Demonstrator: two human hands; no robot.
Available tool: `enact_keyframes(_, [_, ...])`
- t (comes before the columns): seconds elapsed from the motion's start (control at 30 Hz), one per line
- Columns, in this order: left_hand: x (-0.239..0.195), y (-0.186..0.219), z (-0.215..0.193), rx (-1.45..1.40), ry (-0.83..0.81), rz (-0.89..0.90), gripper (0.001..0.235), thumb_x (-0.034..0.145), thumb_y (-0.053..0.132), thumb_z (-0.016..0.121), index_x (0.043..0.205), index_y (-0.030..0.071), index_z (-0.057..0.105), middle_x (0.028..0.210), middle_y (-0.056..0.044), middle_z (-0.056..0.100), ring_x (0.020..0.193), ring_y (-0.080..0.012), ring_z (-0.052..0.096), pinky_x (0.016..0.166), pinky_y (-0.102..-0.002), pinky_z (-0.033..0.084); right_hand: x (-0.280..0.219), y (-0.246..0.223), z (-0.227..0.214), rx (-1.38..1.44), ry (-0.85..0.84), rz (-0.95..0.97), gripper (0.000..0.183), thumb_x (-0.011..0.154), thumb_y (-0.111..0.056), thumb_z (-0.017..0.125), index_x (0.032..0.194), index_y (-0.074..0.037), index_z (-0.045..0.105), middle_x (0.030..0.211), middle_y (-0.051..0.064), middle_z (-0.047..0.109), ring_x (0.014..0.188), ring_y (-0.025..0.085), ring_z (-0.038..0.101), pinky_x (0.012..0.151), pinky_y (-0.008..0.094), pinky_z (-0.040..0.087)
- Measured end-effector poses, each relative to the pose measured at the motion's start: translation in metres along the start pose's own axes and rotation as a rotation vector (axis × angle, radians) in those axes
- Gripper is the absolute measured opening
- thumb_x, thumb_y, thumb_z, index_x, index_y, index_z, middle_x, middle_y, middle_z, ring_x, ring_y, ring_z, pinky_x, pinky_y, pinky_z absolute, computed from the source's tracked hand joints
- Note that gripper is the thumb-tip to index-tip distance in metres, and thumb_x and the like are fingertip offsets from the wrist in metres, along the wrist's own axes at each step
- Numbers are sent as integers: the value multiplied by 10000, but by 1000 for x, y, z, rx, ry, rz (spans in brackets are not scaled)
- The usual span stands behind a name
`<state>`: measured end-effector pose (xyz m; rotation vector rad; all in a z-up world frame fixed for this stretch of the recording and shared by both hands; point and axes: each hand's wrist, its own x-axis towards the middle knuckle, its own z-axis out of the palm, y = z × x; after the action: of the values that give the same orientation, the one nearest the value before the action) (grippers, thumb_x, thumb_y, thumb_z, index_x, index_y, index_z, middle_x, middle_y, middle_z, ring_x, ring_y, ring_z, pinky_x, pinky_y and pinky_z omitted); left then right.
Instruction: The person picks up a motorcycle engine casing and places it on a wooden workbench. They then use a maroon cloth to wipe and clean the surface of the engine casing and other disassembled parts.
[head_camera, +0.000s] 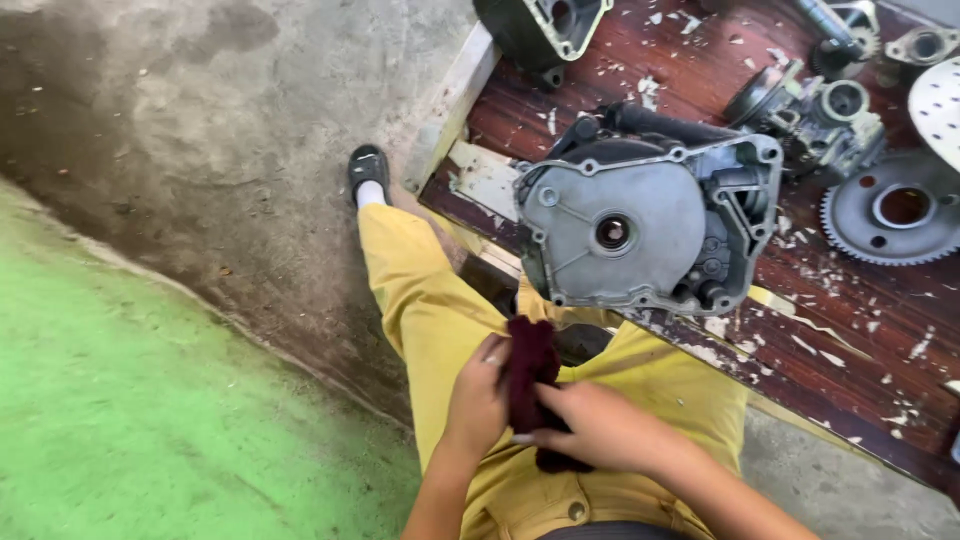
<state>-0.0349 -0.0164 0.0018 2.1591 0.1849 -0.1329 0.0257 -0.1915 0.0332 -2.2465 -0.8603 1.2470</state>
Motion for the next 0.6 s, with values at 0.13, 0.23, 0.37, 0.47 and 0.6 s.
enact_keyframes(0.13, [-11, -9, 11, -705, 197, 18, 398, 948, 6, 509, 1335, -14, 598, 1276, -133, 677, 1078, -244, 644, 957, -339, 508, -7, -20, -1, 182, 53, -59, 335, 881, -376, 730, 1076, -118, 645, 889, 79, 788, 690, 287, 730, 641, 394, 565])
enact_keyframes(0.23, [3, -11, 5, -868, 204, -10, 371, 1014, 20, 481, 1369, -13, 586, 1307, -107, 655, 1105, -198, 619, 974, -314, 494, -2, -34, -17, 150, 86, -58, 340, 879, -367, 737, 1062, -98, 639, 897, 76, 783, 676, 268, 724, 631, 392, 562])
enact_keyframes(0.37, [20, -1, -5, -843, 83, 95, 329, 997, -31, 456, 1285, -25, 617, 1263, -91, 623, 1074, -197, 598, 961, -313, 484, -7, -42, -32, 204, 112, -19, 319, 877, -352, 741, 1037, -88, 657, 905, 35, 796, 674, 188, 736, 634, 332, 584])
enact_keyframes(0.47, [27, 13, -11, -805, 42, 77, 358, 954, -59, 432, 1241, -34, 643, 1219, -89, 656, 997, -186, 607, 891, -300, 499, -12, -43, -37, 277, 95, 44, 250, 854, -256, 724, 1046, -105, 671, 850, 16, 826, 667, 162, 764, 627, 314, 596])
enact_keyframes(0.6, [16, 19, -14, -720, 53, 9, 296, 908, -49, 439, 1135, -10, 624, 1039, -82, 668, 870, -185, 569, 814, -309, 492, -11, -38, -24, 305, 83, 45, 266, 839, -237, 744, 1047, -88, 674, 827, 39, 825, 639, 172, 753, 597, 316, 587])
